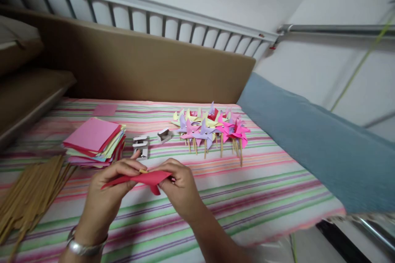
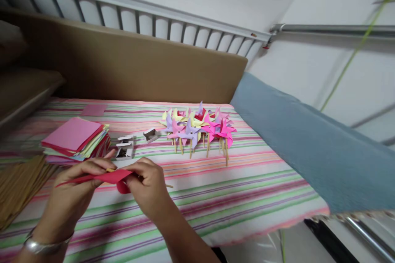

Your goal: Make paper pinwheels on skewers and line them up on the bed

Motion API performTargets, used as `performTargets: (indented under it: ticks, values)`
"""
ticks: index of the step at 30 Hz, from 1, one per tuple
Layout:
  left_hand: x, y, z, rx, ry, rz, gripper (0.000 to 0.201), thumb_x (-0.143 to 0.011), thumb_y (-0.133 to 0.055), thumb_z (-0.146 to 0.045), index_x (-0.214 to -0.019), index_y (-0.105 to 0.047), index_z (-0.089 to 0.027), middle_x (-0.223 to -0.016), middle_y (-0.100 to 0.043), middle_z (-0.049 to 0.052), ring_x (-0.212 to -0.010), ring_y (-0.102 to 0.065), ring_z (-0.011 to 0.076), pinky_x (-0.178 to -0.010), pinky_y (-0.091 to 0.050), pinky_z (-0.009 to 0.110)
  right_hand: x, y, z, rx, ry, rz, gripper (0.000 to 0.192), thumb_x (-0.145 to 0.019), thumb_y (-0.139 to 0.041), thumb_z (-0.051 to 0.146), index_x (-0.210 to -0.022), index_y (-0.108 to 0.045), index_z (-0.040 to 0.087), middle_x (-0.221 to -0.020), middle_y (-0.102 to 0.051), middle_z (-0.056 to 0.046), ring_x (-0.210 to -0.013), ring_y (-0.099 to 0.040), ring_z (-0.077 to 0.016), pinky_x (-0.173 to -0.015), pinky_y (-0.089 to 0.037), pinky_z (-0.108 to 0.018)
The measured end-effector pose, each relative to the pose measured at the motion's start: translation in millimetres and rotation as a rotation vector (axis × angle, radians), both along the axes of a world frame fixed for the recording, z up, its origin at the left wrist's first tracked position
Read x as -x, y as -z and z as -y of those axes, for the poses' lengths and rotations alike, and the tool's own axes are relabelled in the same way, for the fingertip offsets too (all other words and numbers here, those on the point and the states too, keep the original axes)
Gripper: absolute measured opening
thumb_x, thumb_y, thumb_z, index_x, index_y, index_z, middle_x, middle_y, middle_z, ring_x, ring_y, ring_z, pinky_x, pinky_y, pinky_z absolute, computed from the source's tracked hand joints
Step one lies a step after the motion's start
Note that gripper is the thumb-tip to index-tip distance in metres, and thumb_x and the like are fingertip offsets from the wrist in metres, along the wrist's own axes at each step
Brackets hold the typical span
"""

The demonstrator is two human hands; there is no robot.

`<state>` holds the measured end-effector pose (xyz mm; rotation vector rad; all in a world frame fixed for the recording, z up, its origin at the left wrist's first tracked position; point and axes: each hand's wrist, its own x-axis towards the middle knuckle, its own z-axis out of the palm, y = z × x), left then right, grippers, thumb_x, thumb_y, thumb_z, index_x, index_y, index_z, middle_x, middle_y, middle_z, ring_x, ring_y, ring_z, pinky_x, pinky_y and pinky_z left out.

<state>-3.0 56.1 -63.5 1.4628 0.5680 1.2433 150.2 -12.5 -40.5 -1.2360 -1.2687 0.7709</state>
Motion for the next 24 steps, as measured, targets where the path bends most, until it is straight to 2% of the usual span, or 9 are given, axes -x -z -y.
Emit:
performTargets:
  ticks: [3,8,11,14,17,20,24]
  values:
    - [0.0,0.8,0.5,-0.006,-0.021,0.002,0.008,-0.068,-0.07,-0.017,-0.068,-0.068,-0.025,-0.075,-0.07,-0.001,-0.083,-0.064,0.0198,-0.108,-0.031,0.048,0.8,0.2,0.3,-0.011,0.013,0.013,0.023,-0.074,-0.061,0.01,-0.083,-0.074,0.026,-0.073,-0.063,0.0,-0.072,-0.059,-0.0136,-0.066,-0.047,-0.024]
    - [0.9,-0.1,3.3,0.08,-0.099,-0.052,0.006,-0.064,-0.072,-0.025,-0.063,-0.066,-0.025,-0.078,-0.069,-0.001,-0.086,-0.063,0.0232,-0.108,-0.03,0.05,1.8,-0.7,-1.4,-0.051,0.018,0.015,0.023,-0.073,-0.06,0.009,-0.081,-0.074,0.025,-0.07,-0.062,0.001,-0.071,-0.059,-0.0133,-0.066,-0.047,-0.022]
    - [-0.5,-1.3,1.6,0.163,-0.134,-0.06,0.01,-0.061,-0.074,-0.028,-0.063,-0.065,-0.025,-0.08,-0.068,-0.001,-0.093,-0.061,0.0231,-0.108,-0.031,0.044,0.2,0.4,-3.0,-0.043,0.007,0.048,0.028,-0.072,-0.056,0.005,-0.083,-0.073,0.024,-0.072,-0.063,0.001,-0.071,-0.059,-0.0123,-0.066,-0.046,-0.021]
    - [-4.2,-1.2,-1.7,0.309,-0.185,-0.021,0.021,-0.056,-0.078,-0.028,-0.07,-0.064,-0.024,-0.081,-0.067,-0.001,-0.091,-0.061,0.0209,-0.099,-0.042,0.037,-7.4,6.8,2.0,-0.013,0.012,0.112,0.032,-0.071,-0.055,0.003,-0.091,-0.071,0.023,-0.081,-0.066,0.0,-0.075,-0.06,-0.0123,-0.067,-0.046,-0.021]
    - [-10.2,2.1,0.5,0.389,-0.21,0.037,0.033,-0.052,-0.081,-0.024,-0.079,-0.063,-0.022,-0.083,-0.067,-0.002,-0.083,-0.062,0.017,-0.083,-0.051,0.029,-20.8,19.9,20.4,0.033,0.069,0.188,0.023,-0.073,-0.059,0.009,-0.087,-0.071,0.022,-0.081,-0.068,-0.001,-0.077,-0.061,-0.0135,-0.068,-0.046,-0.022]
    - [-20.3,5.8,14.7,0.421,-0.128,-0.02,0.049,-0.053,-0.081,-0.022,-0.098,-0.061,-0.021,-0.083,-0.068,-0.001,-0.079,-0.063,0.0158,-0.073,-0.052,0.025,-33.6,36.5,49.6,0.088,0.163,0.267,0.016,-0.07,-0.063,0.007,-0.074,-0.071,0.02,-0.073,-0.067,0.0,-0.071,-0.061,-0.0134,-0.066,-0.044,-0.022]
    - [-40.5,-0.6,48.1,0.5,-0.024,-0.057,0.063,-0.058,-0.079,-0.025,-0.115,-0.054,-0.019,-0.079,-0.069,-0.001,-0.074,-0.064,0.0153,-0.072,-0.051,0.025,-39.6,54.3,87.3,0.153,0.286,0.375,0.012,-0.064,-0.068,0.007,-0.065,-0.068,0.019,-0.065,-0.062,0.002,-0.064,-0.058,-0.0132,-0.059,-0.04,-0.022]
